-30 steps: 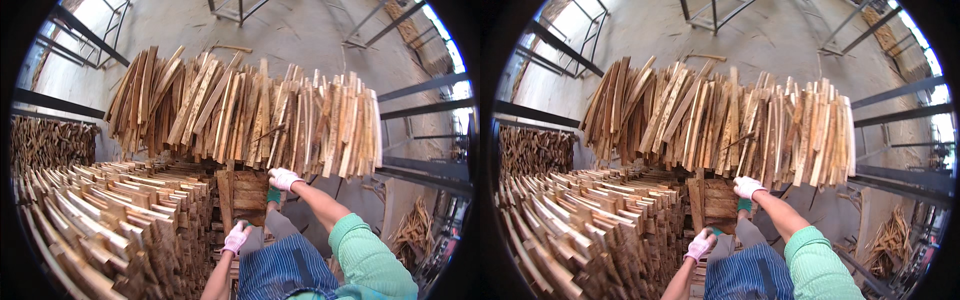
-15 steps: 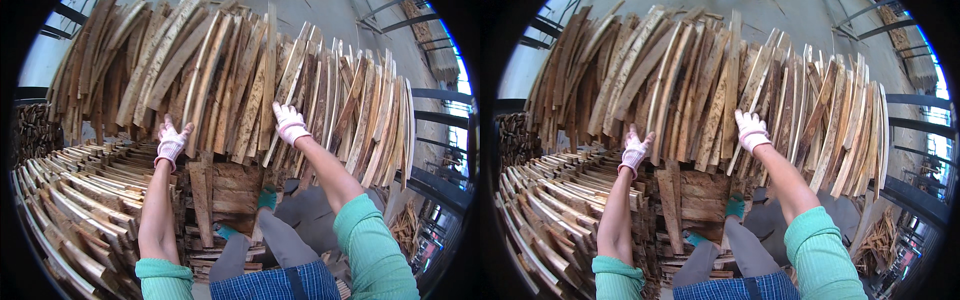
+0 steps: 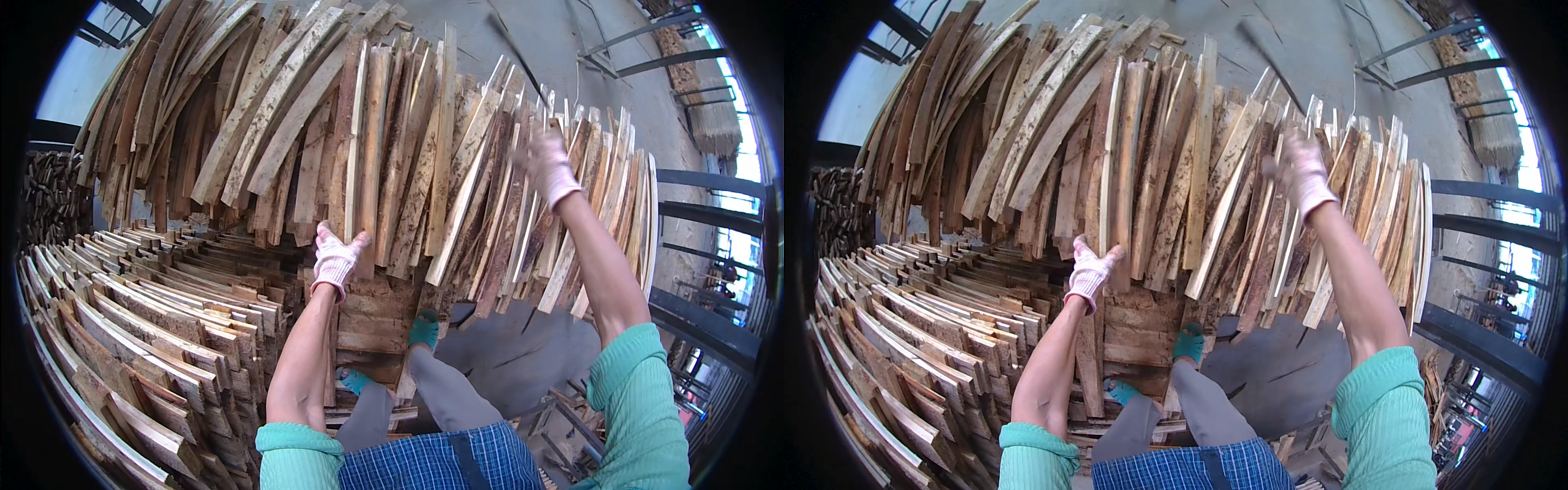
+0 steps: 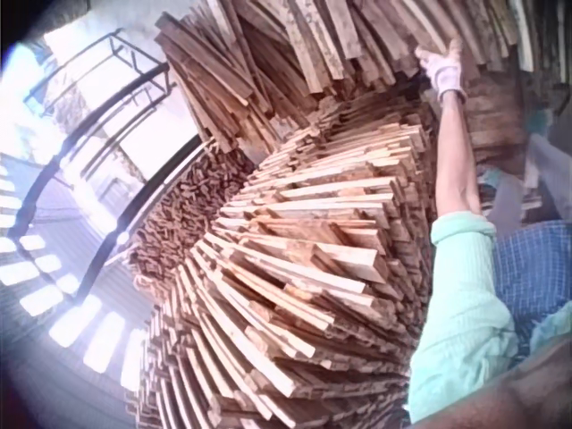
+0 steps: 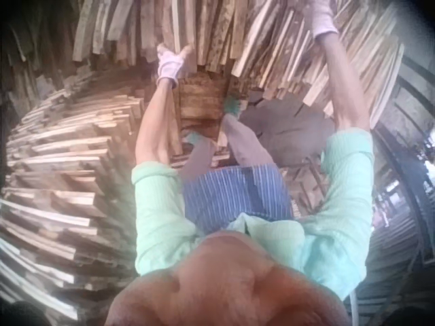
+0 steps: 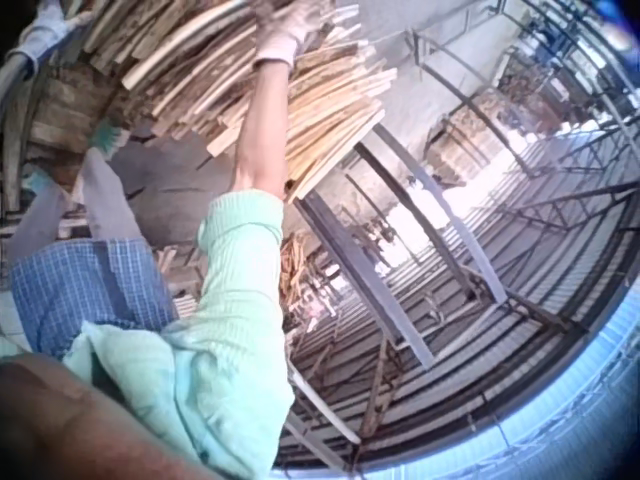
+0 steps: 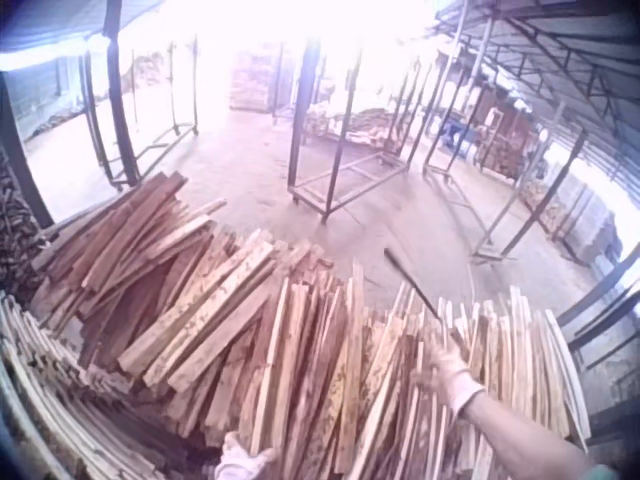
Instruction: The person picks up several thin wooden planks by hand and stacks them onto a large vertical pile in a warehouse.
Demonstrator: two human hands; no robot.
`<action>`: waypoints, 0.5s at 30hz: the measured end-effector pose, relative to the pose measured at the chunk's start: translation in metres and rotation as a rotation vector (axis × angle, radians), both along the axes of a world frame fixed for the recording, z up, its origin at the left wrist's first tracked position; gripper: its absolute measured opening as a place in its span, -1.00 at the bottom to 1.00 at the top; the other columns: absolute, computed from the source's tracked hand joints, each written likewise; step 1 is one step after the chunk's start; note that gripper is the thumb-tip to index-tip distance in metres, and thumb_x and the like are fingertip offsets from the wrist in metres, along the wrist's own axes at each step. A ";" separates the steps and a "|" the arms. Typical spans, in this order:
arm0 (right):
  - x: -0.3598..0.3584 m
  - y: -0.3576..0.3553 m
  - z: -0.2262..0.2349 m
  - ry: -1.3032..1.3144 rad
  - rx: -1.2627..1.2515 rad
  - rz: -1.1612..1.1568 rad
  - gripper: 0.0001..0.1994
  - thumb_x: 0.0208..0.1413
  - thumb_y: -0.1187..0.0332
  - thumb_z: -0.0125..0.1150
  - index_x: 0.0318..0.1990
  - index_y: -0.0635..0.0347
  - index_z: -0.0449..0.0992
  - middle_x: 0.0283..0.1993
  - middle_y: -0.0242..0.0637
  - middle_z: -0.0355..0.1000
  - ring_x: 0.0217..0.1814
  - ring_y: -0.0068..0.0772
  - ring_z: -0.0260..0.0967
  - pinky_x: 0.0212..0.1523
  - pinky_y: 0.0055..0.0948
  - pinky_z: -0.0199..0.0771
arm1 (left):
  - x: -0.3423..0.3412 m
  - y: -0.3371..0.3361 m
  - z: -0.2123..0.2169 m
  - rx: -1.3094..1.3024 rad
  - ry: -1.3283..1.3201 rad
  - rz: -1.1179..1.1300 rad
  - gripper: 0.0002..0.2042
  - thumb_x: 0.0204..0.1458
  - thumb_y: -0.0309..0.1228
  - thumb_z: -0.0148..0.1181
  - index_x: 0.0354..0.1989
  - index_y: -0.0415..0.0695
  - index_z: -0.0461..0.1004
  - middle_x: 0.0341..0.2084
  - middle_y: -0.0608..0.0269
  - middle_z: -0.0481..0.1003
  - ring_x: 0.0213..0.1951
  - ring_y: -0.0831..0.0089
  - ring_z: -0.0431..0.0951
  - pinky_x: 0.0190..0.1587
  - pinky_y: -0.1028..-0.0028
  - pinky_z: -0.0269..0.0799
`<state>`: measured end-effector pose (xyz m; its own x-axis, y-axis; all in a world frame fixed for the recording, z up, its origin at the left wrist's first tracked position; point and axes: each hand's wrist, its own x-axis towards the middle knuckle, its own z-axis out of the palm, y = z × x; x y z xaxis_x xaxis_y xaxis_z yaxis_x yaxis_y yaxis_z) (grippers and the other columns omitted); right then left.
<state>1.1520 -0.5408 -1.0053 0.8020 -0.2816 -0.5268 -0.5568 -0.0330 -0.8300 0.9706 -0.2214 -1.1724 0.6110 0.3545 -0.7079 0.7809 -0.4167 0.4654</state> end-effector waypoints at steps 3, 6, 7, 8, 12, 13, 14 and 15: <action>-0.028 0.017 -0.055 0.497 -0.604 0.830 -0.17 0.24 0.05 0.03 0.52 0.09 -0.27 0.52 0.13 -0.10 0.30 -0.06 0.30 -0.10 -0.33 0.61 | 0.014 0.005 0.023 0.011 0.231 -0.189 0.05 -0.10 0.30 0.24 0.44 -0.07 -0.09 0.37 -0.23 0.06 0.33 -0.18 0.17 0.34 0.04 0.16; -0.072 0.071 -0.133 0.490 -0.615 0.686 -0.06 0.20 -0.05 0.09 0.52 0.11 -0.36 0.55 0.13 -0.19 0.48 0.12 0.04 0.34 -0.16 0.28 | -0.003 0.022 -0.023 -0.147 0.058 -0.080 0.09 -0.11 0.32 0.24 0.46 -0.10 -0.13 0.37 -0.35 -0.01 0.36 -0.22 0.11 0.35 0.04 0.14; -0.084 0.070 -0.166 0.427 -0.755 0.558 -0.03 0.18 -0.10 0.11 0.52 0.12 -0.35 0.56 0.13 -0.22 0.53 0.14 -0.06 0.43 -0.17 0.14 | 0.004 0.010 -0.027 -0.151 0.074 -0.095 0.11 -0.11 0.32 0.24 0.48 -0.08 -0.18 0.38 -0.39 -0.04 0.37 -0.25 0.09 0.35 0.04 0.14; -0.090 0.078 -0.180 0.408 -0.758 0.507 0.00 0.16 -0.12 0.14 0.52 0.13 -0.35 0.56 0.12 -0.23 0.54 0.12 -0.09 0.45 -0.16 0.10 | 0.007 0.013 -0.026 -0.132 0.092 -0.095 0.11 -0.12 0.31 0.26 0.49 -0.02 -0.19 0.38 -0.39 -0.06 0.37 -0.24 0.09 0.35 0.04 0.14; -0.095 0.094 -0.163 0.466 -0.268 0.397 -0.11 0.24 0.03 0.13 0.51 0.15 -0.31 0.55 0.10 -0.20 0.54 -0.07 -0.05 0.45 -0.20 0.15 | -0.004 0.037 -0.045 -0.144 0.046 0.155 0.10 -0.20 0.17 0.46 0.50 0.29 -0.13 0.39 -0.36 -0.14 0.35 -0.19 0.12 0.33 0.05 0.16; -0.096 0.084 -0.164 0.524 -0.157 0.328 -0.17 0.29 0.11 0.09 0.51 0.15 -0.29 0.54 0.10 -0.18 0.53 -0.12 -0.02 0.43 -0.20 0.20 | -0.008 0.038 -0.054 -0.175 0.017 0.196 0.10 -0.21 0.17 0.47 0.49 0.29 -0.11 0.39 -0.36 -0.14 0.34 -0.19 0.13 0.32 0.06 0.17; -0.106 0.074 -0.174 0.384 0.025 0.127 -0.18 0.30 0.07 0.05 0.50 0.19 -0.28 0.55 0.10 -0.24 0.56 -0.14 -0.11 0.48 -0.26 0.07 | -0.006 0.029 -0.060 -0.223 -0.015 0.227 0.09 -0.21 0.16 0.47 0.49 0.30 -0.10 0.38 -0.36 -0.13 0.34 -0.19 0.13 0.32 0.06 0.17; -0.119 0.078 -0.175 0.338 -0.015 0.163 -0.16 0.28 0.00 0.03 0.50 0.20 -0.27 0.56 0.09 -0.29 0.59 -0.13 -0.20 0.51 -0.28 -0.05 | -0.011 0.032 -0.067 -0.245 -0.041 0.268 0.09 -0.22 0.16 0.48 0.49 0.30 -0.09 0.38 -0.36 -0.12 0.33 -0.18 0.14 0.32 0.06 0.17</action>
<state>1.0330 -0.4626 -1.1804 0.6186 -0.1747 -0.7661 -0.7856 -0.1543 -0.5992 0.9592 -0.1898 -1.2392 0.5489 0.3288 -0.7685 0.8261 -0.0726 0.5589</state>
